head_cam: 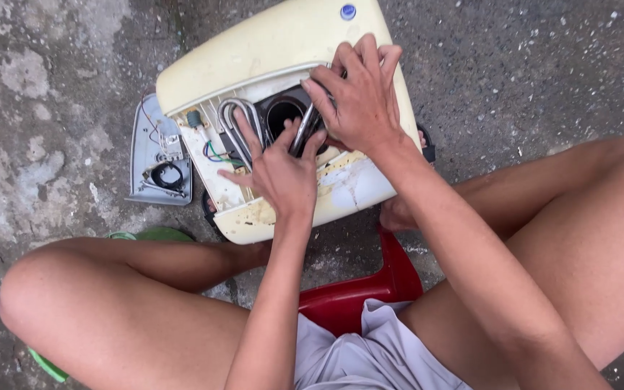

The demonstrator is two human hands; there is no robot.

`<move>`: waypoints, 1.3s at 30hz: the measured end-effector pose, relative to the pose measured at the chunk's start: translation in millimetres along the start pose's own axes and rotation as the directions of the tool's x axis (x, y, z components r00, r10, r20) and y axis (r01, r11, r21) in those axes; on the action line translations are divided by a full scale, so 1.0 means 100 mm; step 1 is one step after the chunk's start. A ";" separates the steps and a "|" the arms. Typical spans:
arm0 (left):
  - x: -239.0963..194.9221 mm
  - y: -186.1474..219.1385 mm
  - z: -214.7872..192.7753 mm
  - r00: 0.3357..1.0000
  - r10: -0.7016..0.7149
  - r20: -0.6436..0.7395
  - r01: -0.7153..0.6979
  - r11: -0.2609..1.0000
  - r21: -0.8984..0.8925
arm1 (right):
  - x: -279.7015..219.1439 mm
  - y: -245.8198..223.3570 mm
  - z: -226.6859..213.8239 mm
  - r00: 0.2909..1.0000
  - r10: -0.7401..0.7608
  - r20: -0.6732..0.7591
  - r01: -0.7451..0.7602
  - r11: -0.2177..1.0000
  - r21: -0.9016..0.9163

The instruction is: The person is sitting cross-legged on a red stool, working on a disassembled white appliance placed on their lap. They use a pair of pliers to manipulate a metal heating element inside the appliance's housing, adjusting and repositioning it repeatedly.

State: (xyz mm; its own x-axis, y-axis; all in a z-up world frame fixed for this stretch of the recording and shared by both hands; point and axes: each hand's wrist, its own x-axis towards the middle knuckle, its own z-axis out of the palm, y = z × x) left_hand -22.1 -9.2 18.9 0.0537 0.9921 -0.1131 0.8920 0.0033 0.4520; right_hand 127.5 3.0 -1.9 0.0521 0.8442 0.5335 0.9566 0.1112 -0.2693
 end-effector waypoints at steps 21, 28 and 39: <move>0.12 -0.11 0.23 0.993 0.100 -0.065 -0.101 0.995 -0.024 | -0.05 -0.03 0.01 0.997 0.030 0.069 -0.029 0.999 -0.016; 0.22 -0.02 0.33 0.998 0.045 -0.034 -0.047 0.998 -0.051 | -0.06 0.00 0.09 0.994 0.107 0.021 -0.108 0.992 0.067; 0.27 0.05 0.34 0.997 0.049 -0.063 -0.051 0.998 -0.030 | -0.09 -0.01 0.10 0.994 0.108 0.021 -0.109 0.993 0.052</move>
State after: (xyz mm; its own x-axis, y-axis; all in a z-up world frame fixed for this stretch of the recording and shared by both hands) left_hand -0.7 13.6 -11.6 0.0684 0.9971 -0.0347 0.8744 -0.0432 0.4833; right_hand 123.3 0.9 -14.3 0.1493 0.8619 0.4847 0.9289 0.0457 -0.3674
